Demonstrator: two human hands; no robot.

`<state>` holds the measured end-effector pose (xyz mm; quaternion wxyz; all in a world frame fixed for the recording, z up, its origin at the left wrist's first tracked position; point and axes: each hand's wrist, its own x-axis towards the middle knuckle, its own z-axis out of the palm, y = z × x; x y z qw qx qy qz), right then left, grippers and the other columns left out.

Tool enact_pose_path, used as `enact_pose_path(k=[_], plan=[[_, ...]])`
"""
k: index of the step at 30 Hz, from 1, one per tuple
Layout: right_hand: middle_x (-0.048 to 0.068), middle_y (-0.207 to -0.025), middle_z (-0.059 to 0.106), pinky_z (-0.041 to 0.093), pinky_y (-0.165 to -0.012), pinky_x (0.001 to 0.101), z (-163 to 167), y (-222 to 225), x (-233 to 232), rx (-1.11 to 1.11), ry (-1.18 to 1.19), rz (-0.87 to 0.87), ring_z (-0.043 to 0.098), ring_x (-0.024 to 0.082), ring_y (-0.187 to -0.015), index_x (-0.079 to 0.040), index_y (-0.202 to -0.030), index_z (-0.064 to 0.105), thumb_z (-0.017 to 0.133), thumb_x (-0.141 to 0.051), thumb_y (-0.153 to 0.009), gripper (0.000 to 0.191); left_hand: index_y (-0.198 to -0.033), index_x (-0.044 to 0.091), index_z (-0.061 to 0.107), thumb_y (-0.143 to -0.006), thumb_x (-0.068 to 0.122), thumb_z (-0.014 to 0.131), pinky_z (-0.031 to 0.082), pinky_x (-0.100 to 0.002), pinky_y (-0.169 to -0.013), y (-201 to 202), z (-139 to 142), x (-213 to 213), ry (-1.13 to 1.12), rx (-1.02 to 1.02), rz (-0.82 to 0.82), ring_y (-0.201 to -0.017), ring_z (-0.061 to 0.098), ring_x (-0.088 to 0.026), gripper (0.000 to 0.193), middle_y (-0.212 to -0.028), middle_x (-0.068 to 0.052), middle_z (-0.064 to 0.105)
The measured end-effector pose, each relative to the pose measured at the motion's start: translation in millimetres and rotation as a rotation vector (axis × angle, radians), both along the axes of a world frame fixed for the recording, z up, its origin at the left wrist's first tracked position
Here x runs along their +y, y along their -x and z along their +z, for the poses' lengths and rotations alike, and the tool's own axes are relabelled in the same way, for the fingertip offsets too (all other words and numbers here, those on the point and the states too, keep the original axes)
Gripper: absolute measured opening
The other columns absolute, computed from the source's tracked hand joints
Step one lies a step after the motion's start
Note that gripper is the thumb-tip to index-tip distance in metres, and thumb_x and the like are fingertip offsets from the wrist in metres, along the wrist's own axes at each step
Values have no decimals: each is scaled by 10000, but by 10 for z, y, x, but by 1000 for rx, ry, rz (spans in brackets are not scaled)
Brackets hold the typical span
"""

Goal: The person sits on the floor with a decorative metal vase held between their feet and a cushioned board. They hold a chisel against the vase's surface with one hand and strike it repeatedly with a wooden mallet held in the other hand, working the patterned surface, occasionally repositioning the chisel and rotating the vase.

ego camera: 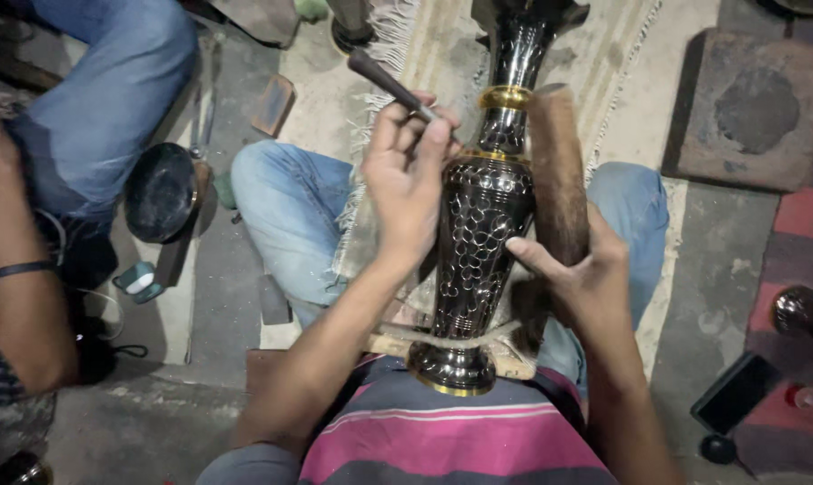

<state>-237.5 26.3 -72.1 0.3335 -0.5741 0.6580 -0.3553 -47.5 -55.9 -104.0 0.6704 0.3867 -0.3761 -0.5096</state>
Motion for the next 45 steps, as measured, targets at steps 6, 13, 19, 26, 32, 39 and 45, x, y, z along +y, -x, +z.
enact_pose_path(k=[6, 13, 19, 26, 32, 39, 45], plan=[[33, -794, 661, 529, -574, 268, -197, 29, -122, -362, -146, -41, 624, 102, -648, 11, -1054, 636, 909, -133, -715, 459, -1322, -7, 533, -1081, 129, 652, 577, -260, -870, 75, -120, -167, 74, 141, -40, -974, 669, -115, 300, -1098, -78, 693], [44, -820, 693, 545, -602, 272, -161, 142, -189, -301, -236, -20, 650, 123, -666, -1, -1032, 667, 897, -137, -766, 377, -1310, -10, 537, -1076, 136, 661, 566, -274, -857, -14, 60, -132, 56, 43, -44, -943, 664, -121, 302, -1090, -88, 703], [69, -926, 713, 574, -788, 272, -124, 113, 147, -632, 142, -145, 699, 152, -830, -5, -1317, 587, 842, -109, -872, 523, -1245, 23, 618, -1066, 99, 682, 625, -285, -966, -414, 555, 373, 44, -461, -555, -1070, 699, -139, 205, -1109, -79, 693], [56, -1022, 684, 523, -915, 252, -454, 587, 459, -530, 51, -25, 646, 123, -937, 40, -1299, 614, 819, -45, -870, 483, -1371, 86, 584, -971, 100, 680, 507, -447, -772, -265, 988, 507, 284, -1046, -776, -891, 656, -308, 412, -914, -131, 670], [15, -976, 638, 508, -804, 222, -862, 1033, 838, -387, 15, -132, 605, 93, -872, -18, -1329, 594, 845, -29, -817, 570, -1277, 81, 584, -829, -19, 642, 515, -472, -814, -193, 1068, 337, 508, -1132, -914, -962, 671, -332, 463, -947, -115, 685], [71, -1025, 657, 527, -834, 236, -1072, 1126, 1051, -129, 166, -172, 642, 113, -901, 21, -1159, 627, 846, 30, -891, 346, -1269, 88, 617, -758, -67, 646, 546, -452, -674, -83, 1075, 173, 448, -1121, -1127, -812, 731, -324, 535, -819, -108, 703], [113, -998, 703, 544, -830, 260, -1067, 1129, 1080, 74, 119, -215, 674, 157, -901, 48, -1178, 662, 828, 83, -865, 356, -1211, 78, 640, -762, -89, 626, 556, -438, -689, -37, 1023, 120, 487, -1104, -1184, -853, 755, -285, 479, -835, -94, 729]])
